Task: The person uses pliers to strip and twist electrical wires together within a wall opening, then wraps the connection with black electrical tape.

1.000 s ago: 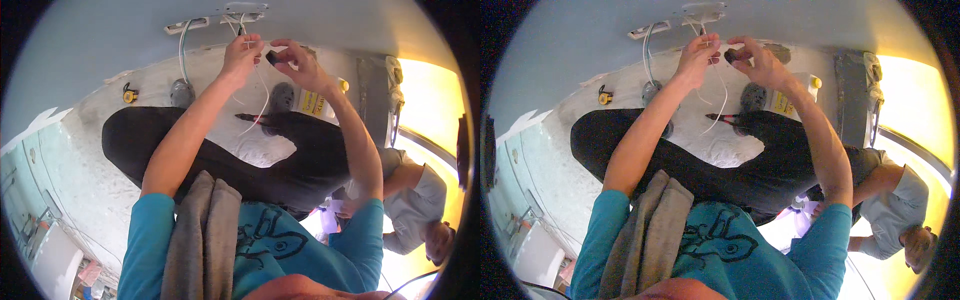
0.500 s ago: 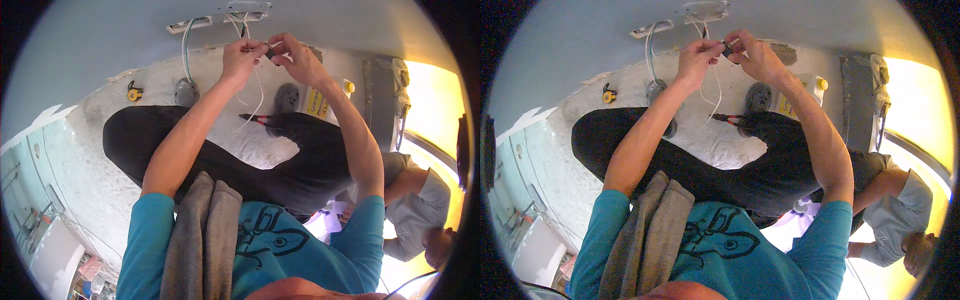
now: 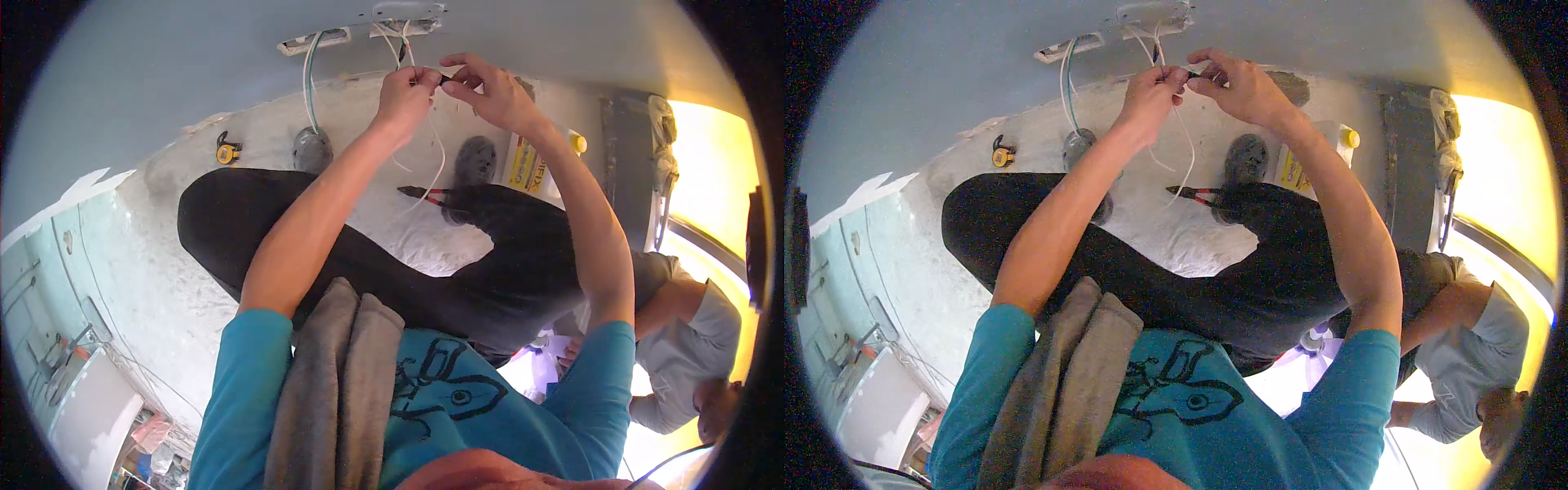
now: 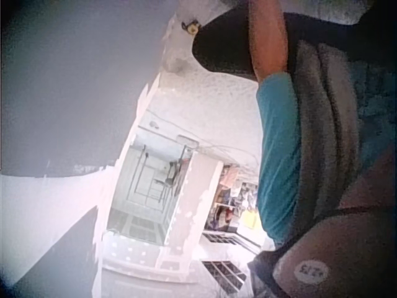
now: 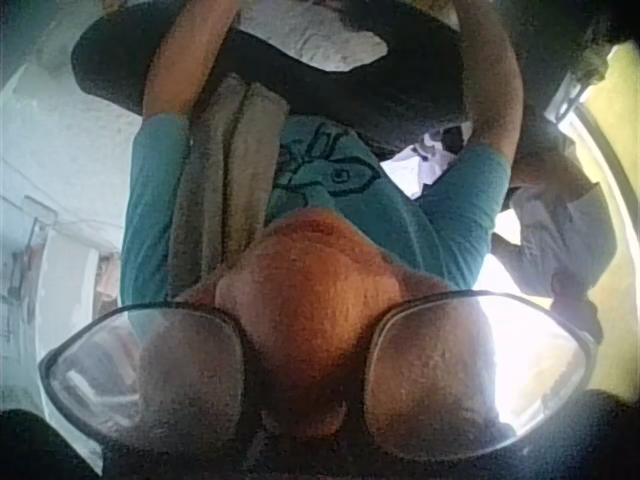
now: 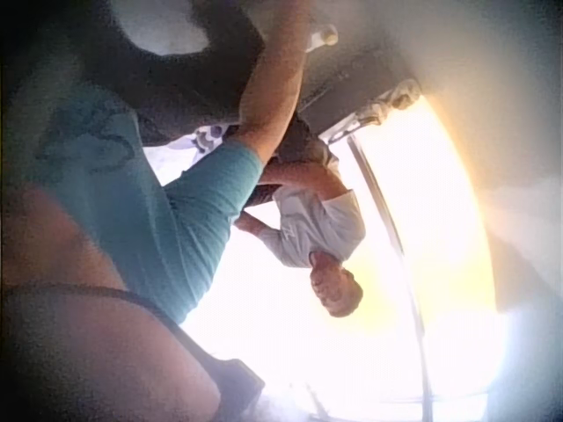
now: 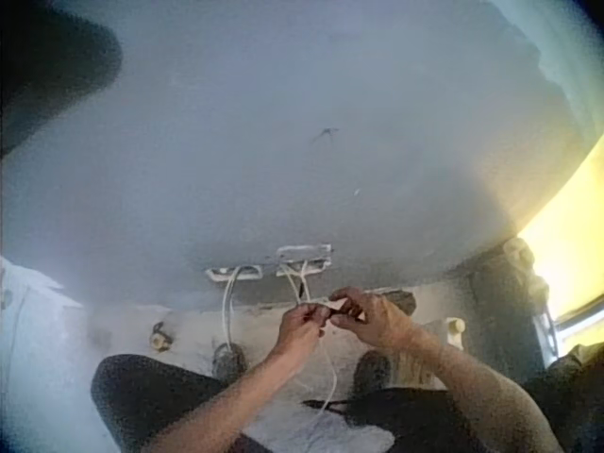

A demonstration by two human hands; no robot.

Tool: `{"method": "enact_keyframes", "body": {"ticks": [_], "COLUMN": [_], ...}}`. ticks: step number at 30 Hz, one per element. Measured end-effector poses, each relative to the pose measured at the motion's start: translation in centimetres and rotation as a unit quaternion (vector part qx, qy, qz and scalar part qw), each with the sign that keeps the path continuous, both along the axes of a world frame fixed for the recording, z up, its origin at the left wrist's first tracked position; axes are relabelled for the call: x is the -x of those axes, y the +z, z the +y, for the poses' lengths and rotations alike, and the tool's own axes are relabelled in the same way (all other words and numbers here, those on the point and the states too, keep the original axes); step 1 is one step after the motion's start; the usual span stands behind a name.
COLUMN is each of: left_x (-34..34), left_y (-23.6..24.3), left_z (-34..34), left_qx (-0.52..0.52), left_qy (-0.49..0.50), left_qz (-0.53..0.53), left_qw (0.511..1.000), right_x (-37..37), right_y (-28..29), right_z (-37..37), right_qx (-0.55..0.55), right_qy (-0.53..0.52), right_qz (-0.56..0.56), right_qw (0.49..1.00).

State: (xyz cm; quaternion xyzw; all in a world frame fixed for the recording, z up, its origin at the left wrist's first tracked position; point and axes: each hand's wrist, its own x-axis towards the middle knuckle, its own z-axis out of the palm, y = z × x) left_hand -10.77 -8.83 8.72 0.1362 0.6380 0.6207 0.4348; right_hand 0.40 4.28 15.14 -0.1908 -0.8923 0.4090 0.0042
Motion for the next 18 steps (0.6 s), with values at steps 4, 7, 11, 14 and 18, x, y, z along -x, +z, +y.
{"method": "enact_keyframes", "body": {"ticks": [4,7,11,14,18], "left_x": [-0.3,-0.7,-0.6,-0.5,-0.4], "left_y": [-0.1,0.9,0.4,0.2,-0.2], "left_z": [0.0,0.0,0.1,-0.2,-0.3], "left_qx": [0.025,0.036,0.033,0.02,-0.047], "left_qy": [-0.004,-0.005,-0.004,0.008,0.008], "left_qz": [0.022,0.03,0.033,0.031,0.006], "left_qw": [0.999,0.999,0.999,0.999,0.999], "right_x": [0.2,0.4,0.6,0.7,0.8], "right_y": [-0.6,-0.7,-0.9,-1.3,-1.1], "right_z": [1.0,1.4,1.9,2.7,4.1], "right_qx": [0.0,-0.014,-0.025,0.022,0.039], "right_qy": [0.029,0.011,0.015,0.004,-0.013], "right_qz": [0.013,-0.035,-0.07,-0.096,-0.11], "right_qw": [0.999,0.999,0.997,0.995,0.993]}}
